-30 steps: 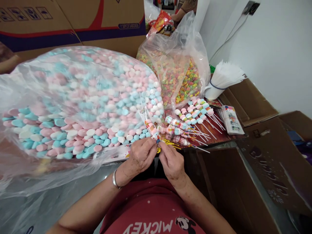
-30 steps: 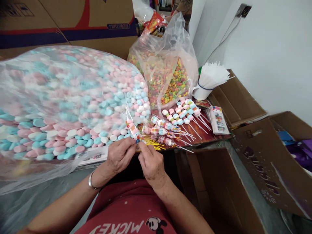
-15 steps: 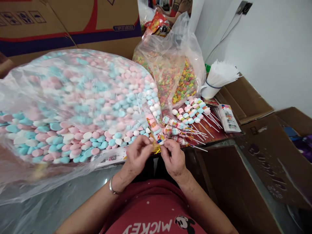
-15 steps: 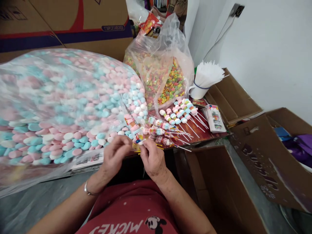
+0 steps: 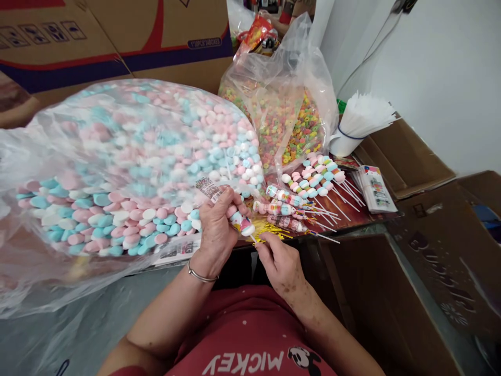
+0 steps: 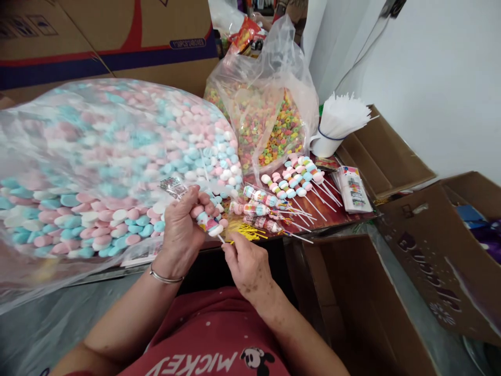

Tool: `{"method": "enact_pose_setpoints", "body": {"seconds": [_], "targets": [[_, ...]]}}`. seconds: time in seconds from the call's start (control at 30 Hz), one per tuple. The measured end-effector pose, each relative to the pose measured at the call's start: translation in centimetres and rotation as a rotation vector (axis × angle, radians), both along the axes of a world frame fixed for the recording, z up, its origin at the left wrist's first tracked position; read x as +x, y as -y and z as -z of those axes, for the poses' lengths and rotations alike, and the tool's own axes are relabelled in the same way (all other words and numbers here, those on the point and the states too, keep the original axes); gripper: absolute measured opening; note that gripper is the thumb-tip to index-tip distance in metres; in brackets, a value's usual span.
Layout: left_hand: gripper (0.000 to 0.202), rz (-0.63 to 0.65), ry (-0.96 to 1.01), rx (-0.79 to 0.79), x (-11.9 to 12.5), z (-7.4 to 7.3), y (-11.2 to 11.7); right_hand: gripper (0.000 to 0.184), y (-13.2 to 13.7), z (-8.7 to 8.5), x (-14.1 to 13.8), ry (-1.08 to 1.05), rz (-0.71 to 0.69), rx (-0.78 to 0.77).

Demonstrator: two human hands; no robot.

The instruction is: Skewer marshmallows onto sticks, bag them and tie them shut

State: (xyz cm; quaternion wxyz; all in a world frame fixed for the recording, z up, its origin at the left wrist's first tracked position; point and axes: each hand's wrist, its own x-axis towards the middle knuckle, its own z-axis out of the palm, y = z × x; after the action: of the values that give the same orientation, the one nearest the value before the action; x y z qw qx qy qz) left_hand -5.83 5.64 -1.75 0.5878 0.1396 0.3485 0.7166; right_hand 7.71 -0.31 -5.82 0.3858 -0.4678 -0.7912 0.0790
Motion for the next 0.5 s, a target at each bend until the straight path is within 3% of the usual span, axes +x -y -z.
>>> {"method": "enact_pose_setpoints", "body": {"seconds": [0.1, 0.27, 0.37, 0.5], "targets": [[0.037, 0.000, 0.019, 0.027, 0.5, 0.3, -0.1, 0.018, 0.1, 0.0, -0.3, 0.052, -0.031, 0.128], [0.038, 0.075, 0.029, 0.097, 2.1, 1.1, 0.7, 0.018, -0.4, 0.4, -1.4, 0.159, 0.058, 0.318], [0.037, 0.136, 0.033, 0.113, 3.1, 1.7, 1.4, 0.020, -0.7, 0.2, -1.6, 0.113, 0.070, 0.277], [0.037, 0.165, 0.020, 0.105, 3.6, 2.6, 2.1, 0.021, -1.3, -0.3, -1.0, -0.096, 0.053, 0.068]]}}
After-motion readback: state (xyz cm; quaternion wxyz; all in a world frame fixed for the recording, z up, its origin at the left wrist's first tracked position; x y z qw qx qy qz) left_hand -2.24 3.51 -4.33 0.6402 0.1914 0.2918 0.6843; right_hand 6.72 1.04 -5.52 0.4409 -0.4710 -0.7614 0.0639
